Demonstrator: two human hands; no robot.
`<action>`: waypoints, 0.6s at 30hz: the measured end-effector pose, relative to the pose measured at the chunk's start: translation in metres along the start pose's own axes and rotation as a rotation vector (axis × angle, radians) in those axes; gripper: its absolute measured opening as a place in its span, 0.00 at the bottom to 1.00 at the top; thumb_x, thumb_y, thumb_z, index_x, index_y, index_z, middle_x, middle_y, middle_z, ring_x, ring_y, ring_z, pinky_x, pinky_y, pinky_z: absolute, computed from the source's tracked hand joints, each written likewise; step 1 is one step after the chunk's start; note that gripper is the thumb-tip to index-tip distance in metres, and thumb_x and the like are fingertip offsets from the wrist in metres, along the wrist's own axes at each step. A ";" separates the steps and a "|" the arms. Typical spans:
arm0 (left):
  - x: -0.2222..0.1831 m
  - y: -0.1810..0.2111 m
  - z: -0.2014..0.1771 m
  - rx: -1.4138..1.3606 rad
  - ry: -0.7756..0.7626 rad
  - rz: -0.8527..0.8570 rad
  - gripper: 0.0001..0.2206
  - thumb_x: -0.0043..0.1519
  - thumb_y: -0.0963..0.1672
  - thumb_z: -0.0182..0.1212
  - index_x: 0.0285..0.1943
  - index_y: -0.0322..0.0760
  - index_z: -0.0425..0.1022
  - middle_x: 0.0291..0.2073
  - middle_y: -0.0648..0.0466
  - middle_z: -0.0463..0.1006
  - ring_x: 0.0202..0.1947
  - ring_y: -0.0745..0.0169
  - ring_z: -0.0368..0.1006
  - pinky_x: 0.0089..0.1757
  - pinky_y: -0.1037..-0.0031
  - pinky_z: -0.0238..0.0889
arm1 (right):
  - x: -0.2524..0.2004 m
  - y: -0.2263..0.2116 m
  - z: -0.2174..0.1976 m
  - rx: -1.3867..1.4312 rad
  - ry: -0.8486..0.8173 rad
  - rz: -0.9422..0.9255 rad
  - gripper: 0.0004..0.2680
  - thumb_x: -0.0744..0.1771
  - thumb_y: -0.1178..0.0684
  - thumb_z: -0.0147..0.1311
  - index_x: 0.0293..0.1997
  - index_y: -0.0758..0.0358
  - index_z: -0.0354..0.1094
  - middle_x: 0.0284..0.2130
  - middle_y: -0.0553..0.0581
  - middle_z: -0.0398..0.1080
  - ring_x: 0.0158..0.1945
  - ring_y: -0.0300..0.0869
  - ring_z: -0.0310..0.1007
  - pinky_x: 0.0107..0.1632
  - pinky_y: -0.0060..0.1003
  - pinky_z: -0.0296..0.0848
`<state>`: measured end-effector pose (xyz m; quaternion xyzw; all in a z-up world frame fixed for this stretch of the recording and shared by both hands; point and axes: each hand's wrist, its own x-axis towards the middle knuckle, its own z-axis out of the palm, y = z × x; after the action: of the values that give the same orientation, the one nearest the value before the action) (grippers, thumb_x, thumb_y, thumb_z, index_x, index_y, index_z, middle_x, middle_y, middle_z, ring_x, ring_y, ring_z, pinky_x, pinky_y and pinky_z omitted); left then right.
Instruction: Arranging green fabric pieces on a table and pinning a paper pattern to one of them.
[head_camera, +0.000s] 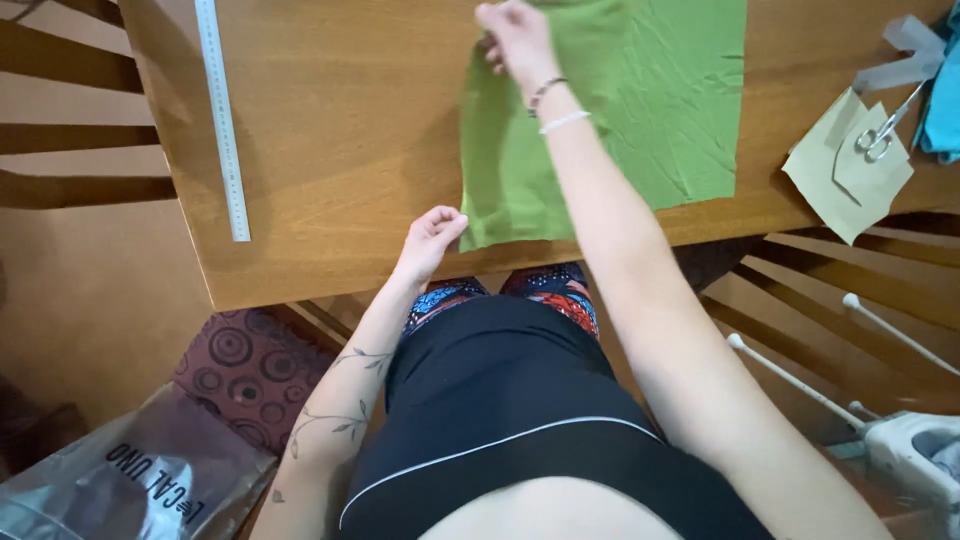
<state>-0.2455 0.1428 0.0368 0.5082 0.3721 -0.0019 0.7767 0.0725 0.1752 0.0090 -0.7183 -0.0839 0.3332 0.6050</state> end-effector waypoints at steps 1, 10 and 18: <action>0.003 -0.003 -0.003 0.022 0.073 -0.072 0.05 0.64 0.45 0.63 0.35 0.47 0.73 0.19 0.65 0.71 0.21 0.78 0.61 0.32 0.84 0.55 | 0.015 0.018 0.016 -0.132 -0.020 0.072 0.10 0.63 0.41 0.59 0.30 0.52 0.68 0.21 0.48 0.72 0.15 0.30 0.66 0.14 0.25 0.62; -0.035 0.016 -0.033 0.577 0.373 -0.287 0.09 0.60 0.51 0.58 0.42 0.48 0.77 0.32 0.59 0.84 0.32 0.68 0.79 0.46 0.73 0.68 | -0.112 0.003 0.010 -0.190 -0.411 -0.340 0.09 0.70 0.50 0.52 0.50 0.63 0.67 0.44 0.56 0.73 0.47 0.41 0.76 0.50 0.33 0.79; 0.015 0.006 -0.020 1.040 0.225 0.314 0.08 0.63 0.46 0.60 0.46 0.40 0.76 0.42 0.52 0.78 0.44 0.55 0.73 0.44 0.65 0.67 | -0.150 0.049 -0.182 -0.703 0.251 -0.349 0.05 0.71 0.53 0.49 0.43 0.60 0.70 0.37 0.54 0.74 0.38 0.42 0.72 0.42 0.36 0.71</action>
<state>-0.2437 0.1678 0.0289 0.8711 0.3225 -0.0152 0.3701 0.0496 -0.0637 0.0288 -0.8913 -0.2388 0.0862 0.3756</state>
